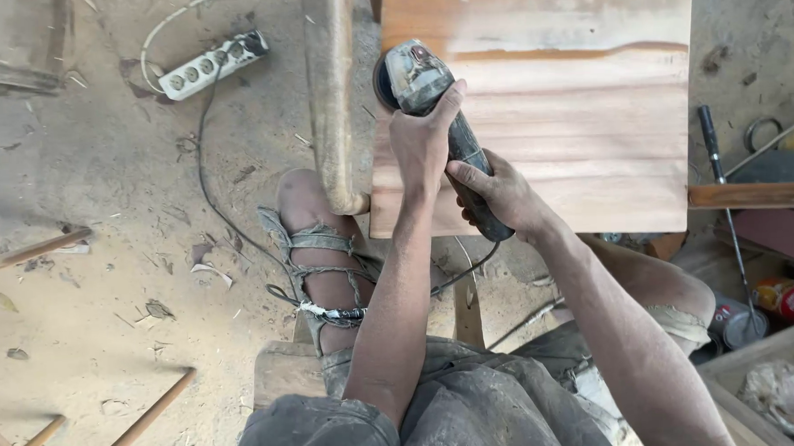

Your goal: Sanding a wooden chair seat using a power angle grinder with a sanding disc

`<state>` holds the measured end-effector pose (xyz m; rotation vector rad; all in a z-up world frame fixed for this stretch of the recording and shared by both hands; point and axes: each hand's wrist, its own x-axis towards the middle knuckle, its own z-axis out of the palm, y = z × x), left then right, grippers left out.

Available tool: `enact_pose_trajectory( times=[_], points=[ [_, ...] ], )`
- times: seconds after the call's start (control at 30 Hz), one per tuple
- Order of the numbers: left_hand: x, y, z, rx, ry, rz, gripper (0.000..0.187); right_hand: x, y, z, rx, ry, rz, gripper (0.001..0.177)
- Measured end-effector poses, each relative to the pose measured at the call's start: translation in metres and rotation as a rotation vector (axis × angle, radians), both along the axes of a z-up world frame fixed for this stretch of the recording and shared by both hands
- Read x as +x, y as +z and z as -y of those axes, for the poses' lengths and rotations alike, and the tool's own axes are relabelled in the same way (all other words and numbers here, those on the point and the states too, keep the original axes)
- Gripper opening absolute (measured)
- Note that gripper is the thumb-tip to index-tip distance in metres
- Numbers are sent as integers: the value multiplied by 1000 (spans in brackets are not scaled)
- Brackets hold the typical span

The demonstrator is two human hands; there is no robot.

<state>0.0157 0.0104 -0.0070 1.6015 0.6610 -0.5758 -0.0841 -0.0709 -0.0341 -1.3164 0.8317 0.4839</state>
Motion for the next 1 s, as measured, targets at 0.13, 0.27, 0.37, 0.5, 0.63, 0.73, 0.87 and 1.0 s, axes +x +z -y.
enact_pose_trajectory(
  times=[0.13,0.27,0.37,0.5,0.63,0.73,0.87,1.0],
  points=[
    [-1,-12,22,-66,34,15,75,-4,14,16,-74,2,-35,40],
    [-11,-13,61,-126,-39,-20,89,-20,19,46,-131,-73,-78,37],
    [-28,-6,87,-154,-92,-42,90,-33,21,77,-180,-77,-79,41],
    [-41,-37,111,-361,-161,135,60,-43,41,108,-114,-6,-79,35],
    [-49,-33,138,-311,-254,145,59,-57,42,133,-156,-52,-96,40],
    [-56,-26,158,-286,-337,108,64,-68,47,148,-199,-101,-124,36],
    [-59,-15,187,-247,-448,18,72,-77,50,172,-223,-191,-120,32],
    [-66,-27,219,-284,-451,117,74,-90,38,200,-158,-233,-75,41]
  ],
)
